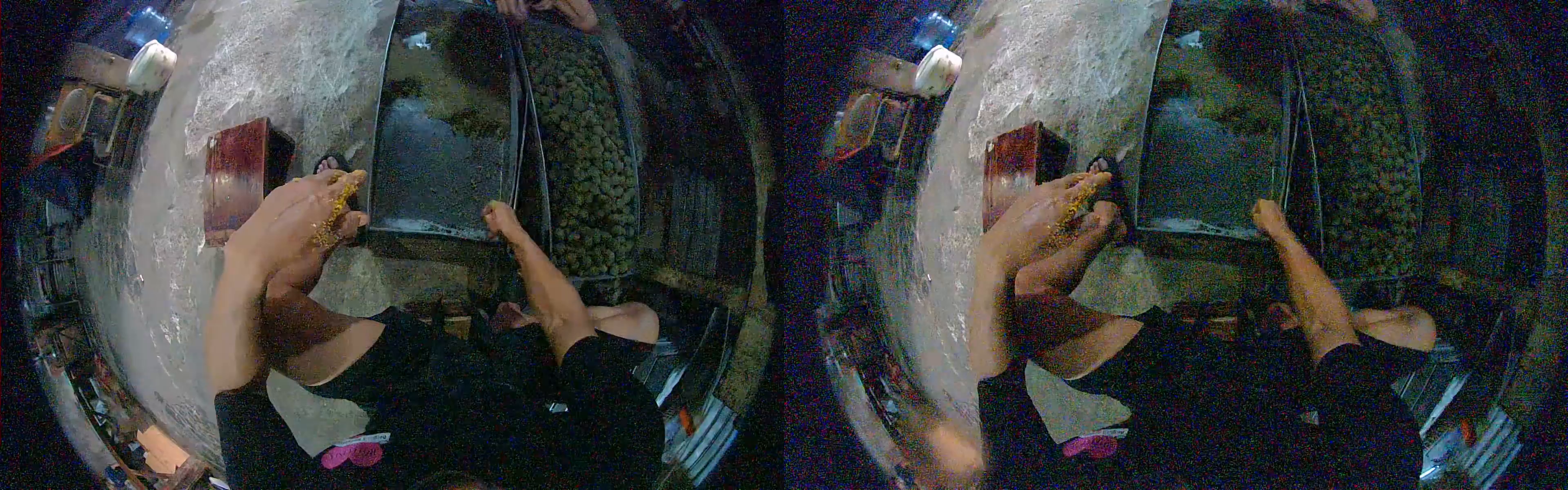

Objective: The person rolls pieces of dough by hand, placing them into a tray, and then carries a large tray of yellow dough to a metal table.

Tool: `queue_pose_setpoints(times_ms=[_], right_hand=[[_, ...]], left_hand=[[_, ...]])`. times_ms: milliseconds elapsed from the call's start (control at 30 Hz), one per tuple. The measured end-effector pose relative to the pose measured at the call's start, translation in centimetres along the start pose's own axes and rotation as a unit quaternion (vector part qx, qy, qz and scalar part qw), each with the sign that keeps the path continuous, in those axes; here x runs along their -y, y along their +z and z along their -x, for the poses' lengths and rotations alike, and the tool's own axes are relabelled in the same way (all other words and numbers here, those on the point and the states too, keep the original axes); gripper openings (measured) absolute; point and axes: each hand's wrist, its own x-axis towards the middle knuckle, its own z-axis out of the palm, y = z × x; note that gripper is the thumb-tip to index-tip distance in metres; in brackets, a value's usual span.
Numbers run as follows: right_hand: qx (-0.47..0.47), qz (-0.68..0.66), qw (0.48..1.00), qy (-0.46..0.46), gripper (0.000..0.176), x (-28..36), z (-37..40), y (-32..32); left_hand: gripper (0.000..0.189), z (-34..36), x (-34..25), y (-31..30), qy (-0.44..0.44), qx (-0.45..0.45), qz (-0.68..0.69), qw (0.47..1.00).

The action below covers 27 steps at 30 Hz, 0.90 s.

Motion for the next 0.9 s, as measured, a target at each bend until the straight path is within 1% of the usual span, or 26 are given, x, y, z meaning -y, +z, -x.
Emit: queue_pose_setpoints(times_ms=[67, 100, 133, 167, 233, 267, 333, 367, 400, 467, 500, 533, 567, 600, 667, 700, 733, 800, 867, 900], right_hand=[[0.038, -0.057, 0.997, -0.041, 0.035, 1.8, 0.7, -1.0], [0.009, 0.033, 0.999, -0.009, 0.037, 3.3, 1.1, -1.7], [-0.021, 0.123, 0.992, 0.024, 0.04, 4.3, 1.3, -2.1], [-0.022, 0.123, 0.992, 0.023, 0.04, 4.8, 1.4, -2.0], [-0.146, 0.049, 0.983, 0.1, 0.046, 5.7, 1.4, -2.3], [-0.149, 0.049, 0.983, 0.1, 0.046, 5.7, 1.3, -2.6], [-0.087, -0.035, 0.975, 0.203, 0.034, 5.7, 1.2, -3.2], [-0.089, -0.034, 0.974, 0.203, 0.034, 4.5, 1.0, -2.8], [-0.066, -0.127, 0.976, 0.166, 0.028, 3.5, 0.9, -2.3], [-0.042, -0.219, 0.967, 0.126, 0.024, 4.7, 1.9, -3.0], [-0.06, -0.402, 0.9, 0.156, 0.022, 5.8, 3.0, -3.8], [-0.075, -0.57, 0.798, 0.181, 0.021, 7.1, 3.8, -4.3], [-0.105, -0.615, 0.747, 0.232, 0.022, 7.3, 3.8, -4.3], [-0.106, -0.615, 0.746, 0.231, 0.022, 7.5, 3.9, -4.3], [-0.058, -0.526, 0.81, 0.253, 0.029, 7.0, 3.8, -3.4], [-0.119, -0.484, 0.824, 0.271, 0.04, 7.1, 3.2, -2.1], [-0.117, -0.484, 0.823, 0.272, 0.04, 6.5, 2.4, -1.4], [-0.156, -0.31, 0.901, 0.26, 0.046, 4.9, 0.8, 0.3], [-0.204, -0.206, 0.948, 0.13, 0.05, 5.0, 0.7, 0.3], [-0.175, -0.118, 0.975, 0.074, 0.044, 4.7, 0.9, -0.1]], left_hand=[[0.045, -0.1, 0.1, -0.1, 0.0, 0.01, 0.003, 1.0], [0.045, 0.0, 0.1, 0.1, 0.0, 0.007, 0.001, 1.0], [0.045, 0.1, 0.1, 0.4, 0.02, -0.033, 0.002, 0.999], [0.046, 0.1, 0.0, 0.5, 0.04, -0.072, 0.004, 0.997], [0.045, -0.1, -0.4, 0.3, 0.034, -0.066, 0.009, 0.997], [0.045, -0.2, -0.5, 0.3, 0.027, -0.058, 0.017, 0.998], [0.045, -0.4, -0.6, 0.2, 0.034, -0.054, 0.017, 0.998], [0.045, -0.4, -0.6, 0.2, 0.039, -0.048, 0.018, 0.998], [0.045, -0.4, -0.4, 0.4, 0.041, -0.049, 0.019, 0.998], [0.045, -0.5, -0.2, 0.8, 0.068, -0.066, -0.009, 0.995], [0.045, -0.4, -0.5, 0.5, 0.069, -0.069, -0.011, 0.995], [0.045, -0.4, -1.4, -0.3, 0.03, -0.026, 0.004, 0.999], [0.045, -0.4, -1.9, -0.8, -0.008, 0.018, 0.019, 1.0], [0.045, -0.4, -1.8, -0.7, -0.007, 0.018, 0.018, 1.0], [0.046, -0.5, -1.2, -0.2, 0.025, -0.008, 0.016, 1.0], [0.046, -0.5, -1.3, 0.0, 0.025, -0.008, 0.015, 1.0], [0.047, -0.4, -1.3, 0.0, 0.034, -0.022, 0.004, 0.999], [0.047, -0.3, -1.3, 0.0, 0.042, -0.035, -0.007, 0.998], [0.046, -0.5, -1.2, -0.1, 0.03, -0.003, -0.013, 0.999], [0.046, -0.5, -1.2, 0.0, 0.031, -0.004, -0.013, 0.999]])
